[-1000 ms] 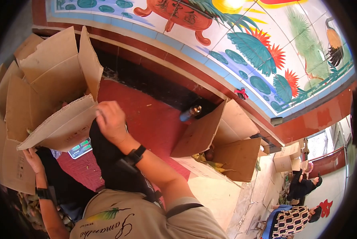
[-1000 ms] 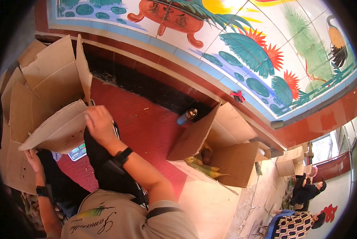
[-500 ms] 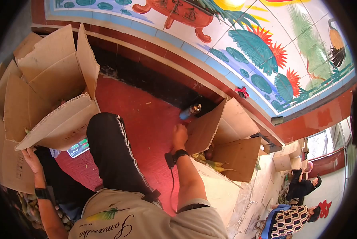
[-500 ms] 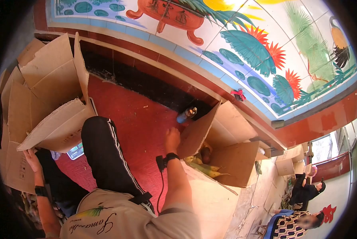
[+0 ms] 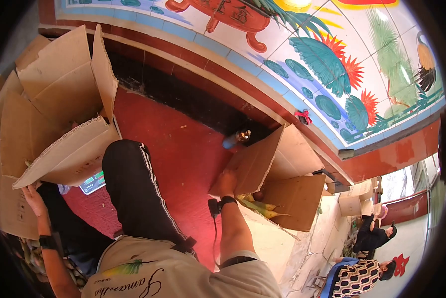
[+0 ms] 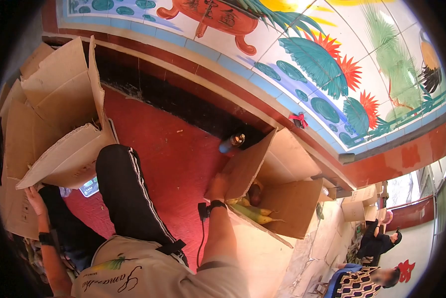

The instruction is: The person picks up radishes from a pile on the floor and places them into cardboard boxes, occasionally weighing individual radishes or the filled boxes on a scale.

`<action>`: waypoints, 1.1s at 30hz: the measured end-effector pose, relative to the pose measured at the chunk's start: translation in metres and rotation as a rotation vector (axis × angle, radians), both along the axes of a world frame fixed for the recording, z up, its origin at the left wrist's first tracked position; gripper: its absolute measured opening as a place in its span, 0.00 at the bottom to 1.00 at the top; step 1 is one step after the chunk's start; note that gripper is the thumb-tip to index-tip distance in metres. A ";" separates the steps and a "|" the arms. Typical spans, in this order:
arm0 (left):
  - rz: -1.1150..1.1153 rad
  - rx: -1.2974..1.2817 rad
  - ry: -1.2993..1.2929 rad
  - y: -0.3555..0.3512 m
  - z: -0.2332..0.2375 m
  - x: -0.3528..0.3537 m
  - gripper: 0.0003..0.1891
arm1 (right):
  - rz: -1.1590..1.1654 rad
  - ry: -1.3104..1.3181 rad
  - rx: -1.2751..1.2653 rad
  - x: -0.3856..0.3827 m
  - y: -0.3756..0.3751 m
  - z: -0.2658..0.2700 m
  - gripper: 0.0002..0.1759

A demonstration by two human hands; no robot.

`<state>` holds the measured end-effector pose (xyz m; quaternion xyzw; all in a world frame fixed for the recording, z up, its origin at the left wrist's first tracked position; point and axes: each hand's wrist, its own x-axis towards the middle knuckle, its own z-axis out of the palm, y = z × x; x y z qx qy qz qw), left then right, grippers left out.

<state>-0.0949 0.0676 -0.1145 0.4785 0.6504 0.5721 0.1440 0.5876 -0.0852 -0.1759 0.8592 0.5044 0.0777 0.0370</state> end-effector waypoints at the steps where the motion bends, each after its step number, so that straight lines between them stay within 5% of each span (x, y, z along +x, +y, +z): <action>1: -0.032 0.008 -0.099 0.000 0.000 0.001 0.21 | 0.003 -0.003 -0.004 0.001 -0.001 -0.002 0.10; 10: -0.043 -0.015 -0.070 -0.007 0.009 0.012 0.19 | -0.089 0.174 0.043 0.020 -0.009 -0.043 0.08; 22: -0.076 -0.072 0.004 -0.014 0.004 0.005 0.20 | 0.078 0.136 0.122 0.020 -0.026 -0.049 0.10; 24: -0.064 -0.084 0.041 -0.014 0.003 0.004 0.20 | 0.115 -0.166 0.086 0.009 -0.035 -0.043 0.11; 28: -0.062 -0.056 -0.021 -0.013 0.001 0.006 0.19 | 0.157 -0.096 0.034 -0.006 -0.073 -0.034 0.09; 30: -0.055 -0.062 -0.030 -0.013 0.002 0.006 0.19 | 0.028 0.170 -0.332 -0.022 -0.089 -0.011 0.07; 33: -0.053 -0.057 -0.023 -0.010 -0.003 0.004 0.19 | 0.285 0.035 -0.239 -0.016 -0.153 -0.036 0.05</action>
